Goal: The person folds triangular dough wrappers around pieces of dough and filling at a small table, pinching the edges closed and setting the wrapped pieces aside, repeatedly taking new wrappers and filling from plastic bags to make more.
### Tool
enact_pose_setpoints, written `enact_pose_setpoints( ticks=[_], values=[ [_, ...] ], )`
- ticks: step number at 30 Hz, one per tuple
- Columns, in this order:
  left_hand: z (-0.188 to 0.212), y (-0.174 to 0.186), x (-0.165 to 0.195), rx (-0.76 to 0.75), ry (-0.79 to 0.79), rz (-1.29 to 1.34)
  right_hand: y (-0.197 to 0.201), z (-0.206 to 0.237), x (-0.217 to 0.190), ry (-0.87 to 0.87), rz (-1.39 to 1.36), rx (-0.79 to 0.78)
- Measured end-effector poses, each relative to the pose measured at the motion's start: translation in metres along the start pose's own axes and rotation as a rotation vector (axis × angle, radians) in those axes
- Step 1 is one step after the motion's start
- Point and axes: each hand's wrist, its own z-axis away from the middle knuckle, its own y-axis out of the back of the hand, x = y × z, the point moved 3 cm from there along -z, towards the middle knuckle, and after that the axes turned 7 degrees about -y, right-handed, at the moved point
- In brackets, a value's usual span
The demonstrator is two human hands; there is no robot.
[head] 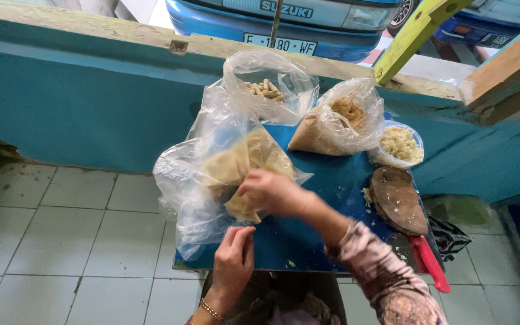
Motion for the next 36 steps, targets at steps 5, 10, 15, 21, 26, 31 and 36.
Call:
enact_pose_setpoints(
  ticks=[5,10,15,21,26,31,36],
  values=[
    [-0.004,-0.003,0.003,0.023,-0.024,0.008,-0.022,0.03,0.002,-0.166,-0.132,0.102],
    [-0.012,-0.004,0.021,0.071,-0.155,-0.174,-0.046,0.045,0.046,-0.634,-0.569,0.056],
    [-0.013,-0.02,0.03,-0.014,0.034,0.071,-0.039,0.092,0.071,-0.916,-1.4,0.24],
    [-0.017,-0.087,0.024,-0.053,0.403,0.74,-0.006,0.173,0.024,-0.827,-1.164,0.391],
    [-0.001,-0.138,0.025,-0.108,0.515,0.95,0.023,0.216,-0.003,-0.786,-0.723,0.522],
    [0.013,-0.161,0.023,-0.145,0.538,1.072,0.02,0.237,0.002,-0.938,-0.909,0.559],
    [0.018,-0.166,0.014,-0.152,0.53,1.059,0.008,0.241,0.008,-0.947,-1.049,0.582]
  ],
)
